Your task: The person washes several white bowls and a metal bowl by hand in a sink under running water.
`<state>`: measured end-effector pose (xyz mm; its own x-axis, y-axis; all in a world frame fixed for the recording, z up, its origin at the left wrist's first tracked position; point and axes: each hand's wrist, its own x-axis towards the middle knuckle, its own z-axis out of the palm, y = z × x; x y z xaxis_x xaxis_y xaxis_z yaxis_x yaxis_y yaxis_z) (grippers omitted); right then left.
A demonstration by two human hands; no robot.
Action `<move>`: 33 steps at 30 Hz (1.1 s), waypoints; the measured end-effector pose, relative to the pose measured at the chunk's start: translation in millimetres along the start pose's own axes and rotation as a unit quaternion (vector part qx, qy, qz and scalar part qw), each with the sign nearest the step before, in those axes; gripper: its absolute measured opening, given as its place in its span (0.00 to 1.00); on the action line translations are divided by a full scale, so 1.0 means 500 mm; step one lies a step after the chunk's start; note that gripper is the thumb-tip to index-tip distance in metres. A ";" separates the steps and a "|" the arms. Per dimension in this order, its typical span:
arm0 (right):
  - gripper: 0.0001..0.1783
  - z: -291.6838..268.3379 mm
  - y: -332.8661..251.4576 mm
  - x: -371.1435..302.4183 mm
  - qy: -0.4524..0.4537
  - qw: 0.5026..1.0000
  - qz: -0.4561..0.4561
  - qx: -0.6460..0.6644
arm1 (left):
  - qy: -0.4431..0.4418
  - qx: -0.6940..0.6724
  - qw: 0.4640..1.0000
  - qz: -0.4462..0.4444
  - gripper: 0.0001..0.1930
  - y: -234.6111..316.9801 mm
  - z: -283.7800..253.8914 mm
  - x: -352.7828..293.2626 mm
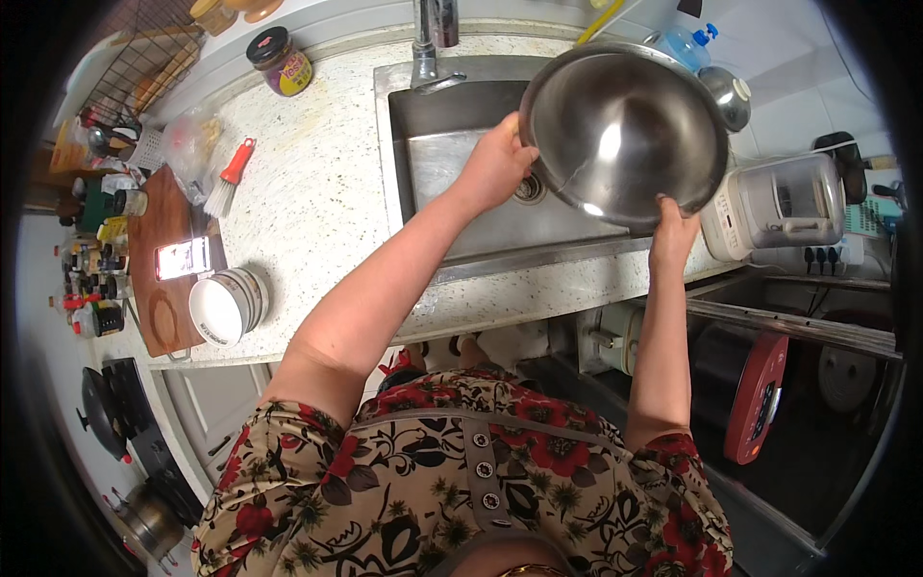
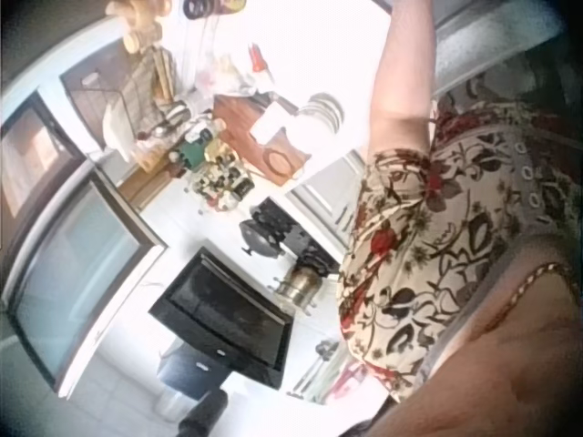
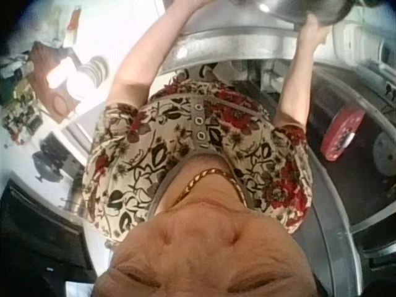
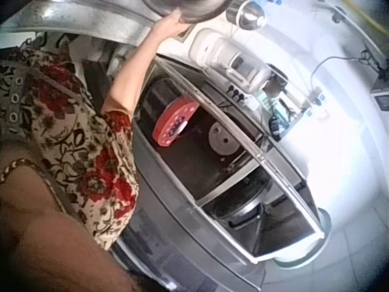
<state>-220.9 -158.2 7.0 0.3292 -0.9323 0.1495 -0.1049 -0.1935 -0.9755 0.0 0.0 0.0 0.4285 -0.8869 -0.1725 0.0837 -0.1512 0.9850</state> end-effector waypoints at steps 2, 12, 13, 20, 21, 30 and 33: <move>0.17 -0.007 0.034 0.029 -0.026 0.997 0.066 0.036 | 0.038 -0.034 0.999 0.001 0.33 -0.013 0.024 -0.031; 0.15 0.211 0.275 -0.037 -0.123 0.887 0.445 -0.002 | 0.326 0.239 0.905 0.135 0.19 0.033 -0.169 -0.451; 0.15 0.240 0.290 -0.052 -0.134 0.877 0.462 0.003 | 0.387 0.252 0.873 0.161 0.18 0.036 -0.206 -0.500; 0.17 0.354 0.382 -0.109 -0.123 0.818 0.561 0.032 | 0.705 0.129 0.695 0.059 0.22 -0.001 -0.364 -0.720; 0.17 0.360 0.403 -0.114 -0.123 0.810 0.572 0.044 | 0.712 0.091 0.695 0.034 0.23 -0.024 -0.376 -0.734; 0.21 0.381 0.381 -0.171 -0.185 0.792 0.580 0.041 | 0.602 -0.149 0.774 -0.130 0.41 -0.181 -0.444 -0.783; 0.28 0.352 0.369 -0.165 -0.195 0.887 0.396 -0.137 | 0.551 -0.217 0.795 -0.129 0.40 -0.199 -0.464 -0.759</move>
<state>-102.1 -63.1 -213.6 0.3442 -0.6430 -0.6842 -0.6539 0.3588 -0.6661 37.7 453.0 -34.5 0.8544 0.1077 -0.5083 0.4976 0.1115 0.8602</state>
